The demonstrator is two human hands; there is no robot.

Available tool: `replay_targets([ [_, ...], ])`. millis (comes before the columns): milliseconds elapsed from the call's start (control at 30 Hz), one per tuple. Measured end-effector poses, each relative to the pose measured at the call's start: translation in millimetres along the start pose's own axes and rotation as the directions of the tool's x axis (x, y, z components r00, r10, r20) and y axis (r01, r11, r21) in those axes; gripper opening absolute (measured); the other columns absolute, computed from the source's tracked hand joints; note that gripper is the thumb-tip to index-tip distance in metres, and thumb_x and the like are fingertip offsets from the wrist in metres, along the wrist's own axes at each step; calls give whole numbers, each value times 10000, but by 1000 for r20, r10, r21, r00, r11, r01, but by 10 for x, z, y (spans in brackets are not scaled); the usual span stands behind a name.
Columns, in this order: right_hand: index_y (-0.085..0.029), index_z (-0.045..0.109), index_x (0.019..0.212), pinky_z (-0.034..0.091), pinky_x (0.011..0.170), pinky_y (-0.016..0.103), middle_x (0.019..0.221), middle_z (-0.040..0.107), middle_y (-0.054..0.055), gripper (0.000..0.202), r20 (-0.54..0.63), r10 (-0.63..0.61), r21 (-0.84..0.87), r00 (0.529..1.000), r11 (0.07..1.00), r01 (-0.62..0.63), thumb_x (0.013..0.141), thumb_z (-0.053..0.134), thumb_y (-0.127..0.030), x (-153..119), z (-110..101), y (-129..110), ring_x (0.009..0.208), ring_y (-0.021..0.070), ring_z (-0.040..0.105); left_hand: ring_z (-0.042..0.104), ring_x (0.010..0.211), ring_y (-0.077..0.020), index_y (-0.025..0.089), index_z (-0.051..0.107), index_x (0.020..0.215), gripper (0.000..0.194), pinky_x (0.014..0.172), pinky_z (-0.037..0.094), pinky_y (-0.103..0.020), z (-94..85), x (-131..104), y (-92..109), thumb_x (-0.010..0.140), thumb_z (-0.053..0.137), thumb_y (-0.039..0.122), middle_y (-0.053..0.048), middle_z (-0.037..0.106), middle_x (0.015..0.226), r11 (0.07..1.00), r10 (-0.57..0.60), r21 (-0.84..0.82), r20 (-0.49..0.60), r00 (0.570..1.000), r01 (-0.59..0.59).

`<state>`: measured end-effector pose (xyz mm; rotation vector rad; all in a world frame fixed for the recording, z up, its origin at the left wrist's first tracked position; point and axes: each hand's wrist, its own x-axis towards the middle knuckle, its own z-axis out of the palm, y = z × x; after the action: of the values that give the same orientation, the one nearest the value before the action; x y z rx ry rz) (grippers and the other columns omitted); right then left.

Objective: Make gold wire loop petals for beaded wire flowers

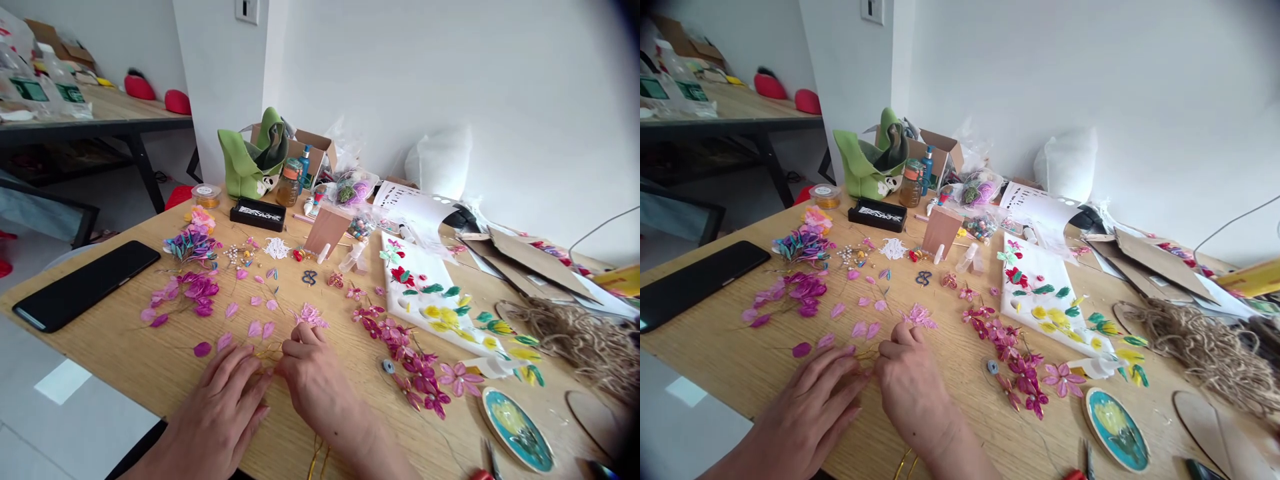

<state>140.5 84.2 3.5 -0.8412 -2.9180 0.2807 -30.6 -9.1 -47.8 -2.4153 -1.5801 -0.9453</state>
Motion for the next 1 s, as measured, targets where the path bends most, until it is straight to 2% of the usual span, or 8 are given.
replay_targets([
  [133,-166,619,690,326,772,362,716,593,23,203,-22,-18,-44,1000,999,17,888,660,-148,8,15,-5,821,203,426,460,1261,-279,195,683,1131,279,1157,245,-474,-17,13,-1,976,471,288,-91,637,1152,1000,18,15,-19,1000,-17],
  [400,-152,616,678,333,755,371,719,599,23,201,-27,-32,-89,999,996,29,852,713,-174,17,44,-38,847,214,441,433,1293,-284,187,693,1100,286,1165,233,-478,-47,46,2,979,454,288,-103,625,1184,998,38,48,-33,999,-37],
  [533,-164,595,665,359,780,346,712,583,14,229,-50,-38,20,998,999,39,884,637,-112,-9,-21,9,812,190,445,456,1272,-275,197,702,1078,288,1159,241,-464,-40,55,-5,981,450,295,-91,641,1148,996,60,69,-62,996,-56],
  [633,-168,595,678,373,769,317,724,565,22,261,-158,8,154,987,988,17,922,558,-83,-51,-134,52,814,181,453,452,1287,-274,205,689,1105,293,1159,249,-482,-14,36,-8,982,441,302,-87,644,1160,996,46,77,-59,997,-42],
  [733,-172,620,721,372,767,318,746,564,32,257,-245,78,211,967,977,-25,942,524,-81,-80,-217,68,850,193,457,447,1298,-276,206,675,1136,294,1164,248,-493,10,10,-6,981,446,306,-88,638,1182,996,28,81,-49,998,-24],
  [900,-177,595,677,379,784,317,729,579,21,262,-121,-30,116,992,992,44,921,551,-90,-55,-140,49,799,175,455,457,1291,-281,207,681,1113,289,1156,273,-498,14,-9,3,978,448,313,-88,643,1169,996,20,83,-50,999,-15],
  [1000,-175,595,681,375,803,325,745,588,21,243,-62,-34,69,998,997,38,912,565,-102,-26,-59,36,810,177,458,449,1300,-283,197,690,1089,287,1159,263,-488,4,-5,5,976,448,302,-93,642,1175,996,21,83,-58,998,-17],
])
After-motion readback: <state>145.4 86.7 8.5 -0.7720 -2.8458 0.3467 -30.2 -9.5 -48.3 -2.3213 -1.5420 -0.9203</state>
